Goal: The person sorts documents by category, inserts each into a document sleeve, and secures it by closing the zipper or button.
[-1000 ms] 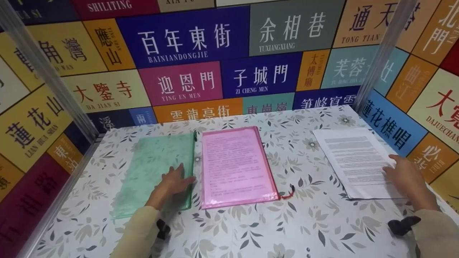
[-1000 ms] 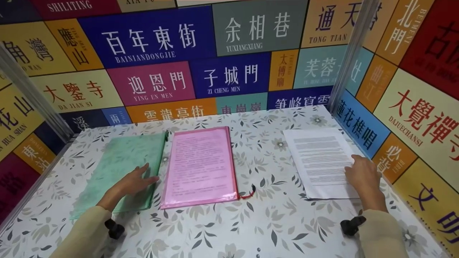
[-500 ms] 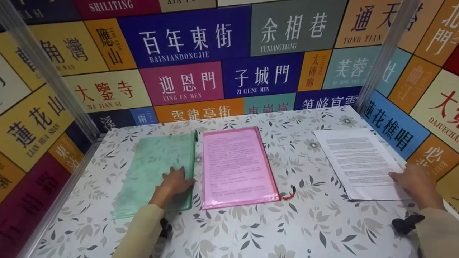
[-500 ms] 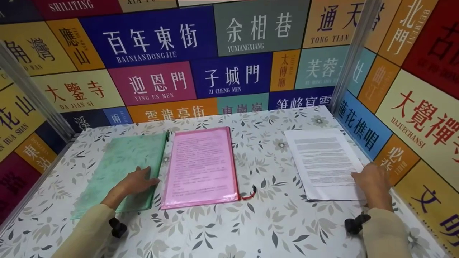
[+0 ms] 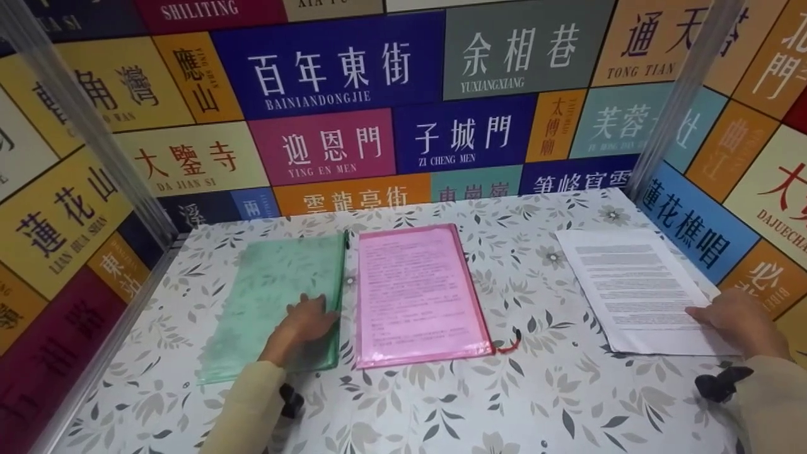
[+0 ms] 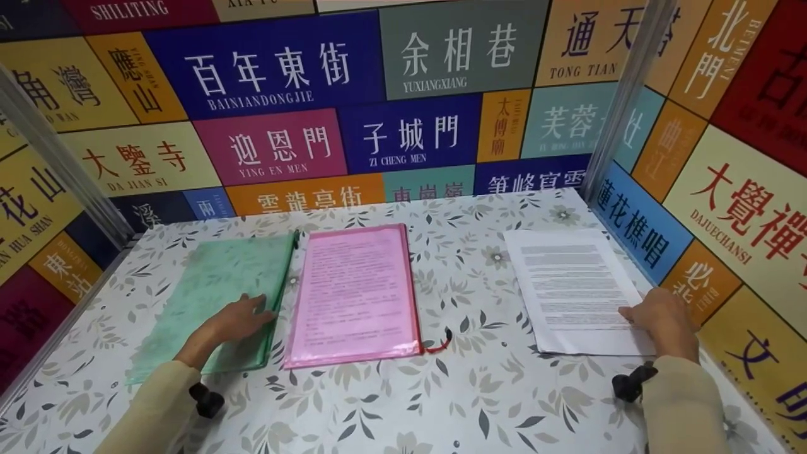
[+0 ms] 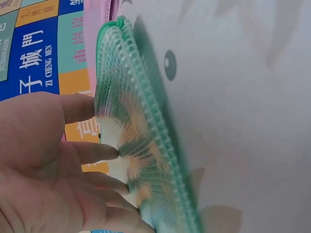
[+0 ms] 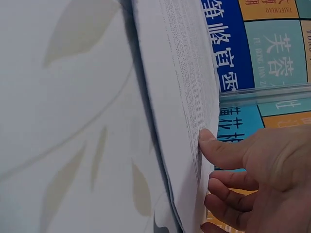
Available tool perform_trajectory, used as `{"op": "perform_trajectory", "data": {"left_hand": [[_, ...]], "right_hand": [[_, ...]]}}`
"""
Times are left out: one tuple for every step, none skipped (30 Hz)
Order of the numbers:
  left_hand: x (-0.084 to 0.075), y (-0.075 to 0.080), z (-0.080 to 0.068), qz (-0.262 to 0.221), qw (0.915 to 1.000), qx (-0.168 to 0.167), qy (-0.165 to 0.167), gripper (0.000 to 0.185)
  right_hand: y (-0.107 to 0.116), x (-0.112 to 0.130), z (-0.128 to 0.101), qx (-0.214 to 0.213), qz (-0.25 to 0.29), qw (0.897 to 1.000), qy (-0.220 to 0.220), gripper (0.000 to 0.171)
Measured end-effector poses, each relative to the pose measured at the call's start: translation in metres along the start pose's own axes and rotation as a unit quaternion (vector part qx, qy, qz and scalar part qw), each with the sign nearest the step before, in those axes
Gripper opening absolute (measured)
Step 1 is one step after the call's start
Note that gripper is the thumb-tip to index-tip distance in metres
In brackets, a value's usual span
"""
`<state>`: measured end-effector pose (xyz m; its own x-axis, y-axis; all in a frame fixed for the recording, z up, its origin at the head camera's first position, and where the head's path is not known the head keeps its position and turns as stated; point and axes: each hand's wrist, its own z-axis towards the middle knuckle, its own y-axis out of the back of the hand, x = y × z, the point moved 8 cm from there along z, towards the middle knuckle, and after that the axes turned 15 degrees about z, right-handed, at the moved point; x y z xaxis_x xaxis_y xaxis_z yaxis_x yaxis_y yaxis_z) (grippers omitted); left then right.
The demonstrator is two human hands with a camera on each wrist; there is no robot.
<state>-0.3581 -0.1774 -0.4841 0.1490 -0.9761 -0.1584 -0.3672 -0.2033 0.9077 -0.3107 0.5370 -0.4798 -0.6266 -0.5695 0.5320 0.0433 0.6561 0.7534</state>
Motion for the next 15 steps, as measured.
{"op": "perform_trajectory", "data": {"left_hand": [[0.0004,0.0000,0.0001,-0.001,1.0000,-0.003,-0.001,0.064],[0.0007,0.0000,0.0003,-0.002,1.0000,-0.006,-0.004,0.064],[0.0011,0.0004,-0.0001,-0.005,0.9999,-0.010,-0.007,0.063],[0.0015,0.0009,-0.0005,-0.008,0.9998,-0.015,-0.012,0.062],[0.0018,0.0015,-0.0007,-0.011,0.9996,-0.019,-0.017,0.061],[0.0022,0.0024,-0.0010,-0.015,0.9994,-0.023,-0.022,0.060],[0.0026,0.0030,-0.0010,-0.020,0.9991,-0.026,-0.026,0.060],[0.0021,0.0046,-0.0011,-0.021,0.9986,-0.032,-0.037,0.058],[0.0014,0.0061,-0.0012,-0.022,0.9979,-0.037,-0.049,0.057],[0.0012,0.0069,-0.0007,-0.021,0.9973,-0.040,-0.057,0.056],[0.0008,0.0078,-0.0004,-0.021,0.9967,-0.043,-0.065,0.055],[0.0008,0.0084,-0.0001,-0.021,0.9961,-0.045,-0.072,0.054],[0.0006,0.0091,0.0001,-0.020,0.9954,-0.049,-0.080,0.054],[0.0002,0.0100,0.0000,-0.019,0.9944,-0.054,-0.089,0.053],[0.0006,0.0099,0.0002,-0.021,0.9942,-0.054,-0.090,0.052]], "right_hand": [[0.0005,0.0002,0.0003,0.003,0.000,1.000,0.000,0.072],[0.0014,-0.0003,0.0008,0.004,-0.001,1.000,-0.004,0.073],[0.0016,-0.0002,0.0005,0.005,-0.001,1.000,-0.007,0.073],[0.0020,-0.0001,0.0004,0.005,-0.002,1.000,-0.011,0.074],[0.0024,-0.0003,0.0007,0.004,0.000,1.000,-0.013,0.075],[0.0029,-0.0006,0.0012,0.003,0.000,1.000,-0.014,0.076],[0.0031,-0.0007,0.0015,0.001,0.004,1.000,-0.014,0.078],[0.0039,-0.0011,0.0020,-0.003,0.003,1.000,-0.015,0.080],[0.0044,-0.0013,0.0025,-0.006,0.003,1.000,-0.014,0.082],[0.0049,-0.0019,0.0040,-0.009,0.002,1.000,-0.014,0.084],[0.0054,-0.0020,0.0049,-0.010,0.001,1.000,-0.013,0.086],[0.0056,-0.0022,0.0058,-0.010,0.000,1.000,-0.013,0.087],[0.0059,-0.0027,0.0061,-0.010,0.001,1.000,-0.016,0.087],[0.0060,-0.0029,0.0062,-0.009,0.004,1.000,-0.018,0.087],[0.0057,-0.0032,0.0060,-0.006,0.009,1.000,-0.022,0.087]]}}
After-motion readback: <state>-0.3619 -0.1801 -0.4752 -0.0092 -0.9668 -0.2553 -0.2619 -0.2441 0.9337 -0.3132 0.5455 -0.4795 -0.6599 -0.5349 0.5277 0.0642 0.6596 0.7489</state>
